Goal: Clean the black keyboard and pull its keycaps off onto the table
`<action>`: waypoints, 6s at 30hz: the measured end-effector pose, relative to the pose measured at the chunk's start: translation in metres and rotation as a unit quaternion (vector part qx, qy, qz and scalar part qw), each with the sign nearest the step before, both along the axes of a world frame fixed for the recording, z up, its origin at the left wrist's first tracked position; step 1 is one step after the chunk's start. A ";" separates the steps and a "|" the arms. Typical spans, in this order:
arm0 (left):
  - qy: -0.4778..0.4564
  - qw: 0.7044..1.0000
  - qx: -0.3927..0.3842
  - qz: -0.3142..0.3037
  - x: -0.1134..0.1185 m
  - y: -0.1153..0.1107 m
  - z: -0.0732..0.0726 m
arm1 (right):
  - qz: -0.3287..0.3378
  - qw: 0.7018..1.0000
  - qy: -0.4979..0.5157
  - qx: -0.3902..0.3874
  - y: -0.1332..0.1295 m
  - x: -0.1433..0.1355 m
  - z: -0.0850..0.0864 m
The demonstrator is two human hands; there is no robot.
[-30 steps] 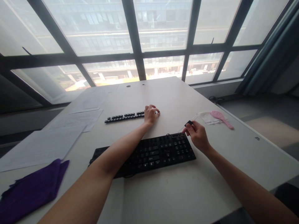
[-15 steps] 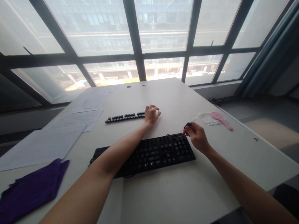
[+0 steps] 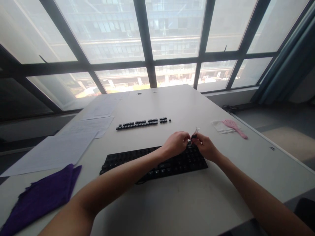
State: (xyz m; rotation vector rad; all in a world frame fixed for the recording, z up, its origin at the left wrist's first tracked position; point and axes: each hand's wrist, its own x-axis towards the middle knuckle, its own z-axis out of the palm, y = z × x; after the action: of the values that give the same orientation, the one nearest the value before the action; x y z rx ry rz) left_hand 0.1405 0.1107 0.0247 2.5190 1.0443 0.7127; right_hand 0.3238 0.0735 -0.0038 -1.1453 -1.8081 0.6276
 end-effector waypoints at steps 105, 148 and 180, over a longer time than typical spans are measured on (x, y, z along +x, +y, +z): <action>0.056 0.983 0.119 0.125 -0.037 0.124 -0.036 | -0.096 0.977 0.189 -0.018 0.006 -0.001 -0.006; -0.010 1.000 0.016 -0.013 0.019 0.006 -0.002 | 0.003 1.000 -0.002 -0.027 0.003 0.016 0.002; -0.027 0.996 -0.021 -0.086 0.017 0.003 -0.025 | -0.051 0.983 0.157 -0.080 0.006 0.019 0.002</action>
State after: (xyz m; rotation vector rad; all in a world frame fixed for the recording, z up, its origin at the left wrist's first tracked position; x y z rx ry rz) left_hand 0.1574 0.1140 0.0000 2.5022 0.8048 0.6972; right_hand 0.3426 0.0799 -0.0023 -1.1638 -1.4445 0.8529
